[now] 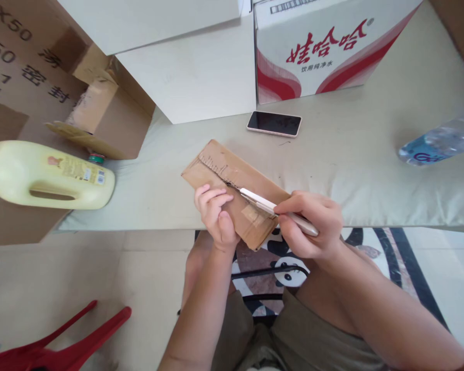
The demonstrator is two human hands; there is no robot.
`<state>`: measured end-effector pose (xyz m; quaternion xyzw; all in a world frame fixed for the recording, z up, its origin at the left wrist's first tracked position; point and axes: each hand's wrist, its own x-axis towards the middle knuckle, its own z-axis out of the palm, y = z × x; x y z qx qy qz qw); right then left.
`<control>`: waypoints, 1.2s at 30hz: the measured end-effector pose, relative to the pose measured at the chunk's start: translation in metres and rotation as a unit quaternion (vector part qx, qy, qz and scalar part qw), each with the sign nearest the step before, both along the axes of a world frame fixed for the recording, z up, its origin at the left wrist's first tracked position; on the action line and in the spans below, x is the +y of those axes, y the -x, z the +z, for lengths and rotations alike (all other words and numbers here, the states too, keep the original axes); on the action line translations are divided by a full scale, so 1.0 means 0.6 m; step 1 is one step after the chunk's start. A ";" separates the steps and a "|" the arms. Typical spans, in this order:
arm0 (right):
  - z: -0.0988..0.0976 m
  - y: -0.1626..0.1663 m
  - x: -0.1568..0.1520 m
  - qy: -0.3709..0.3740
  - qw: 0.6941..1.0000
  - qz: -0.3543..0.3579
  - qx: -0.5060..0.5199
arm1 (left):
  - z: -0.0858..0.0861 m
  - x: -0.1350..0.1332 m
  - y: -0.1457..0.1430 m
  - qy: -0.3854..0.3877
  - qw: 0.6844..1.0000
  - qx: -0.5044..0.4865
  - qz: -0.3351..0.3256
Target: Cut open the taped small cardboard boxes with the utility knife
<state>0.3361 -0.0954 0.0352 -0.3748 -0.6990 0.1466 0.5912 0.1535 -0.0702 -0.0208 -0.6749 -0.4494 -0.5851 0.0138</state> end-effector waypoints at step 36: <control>0.002 -0.001 0.002 -0.007 1.000 0.005 -0.002 | 0.001 0.000 0.001 -0.004 1.000 -0.007 -0.016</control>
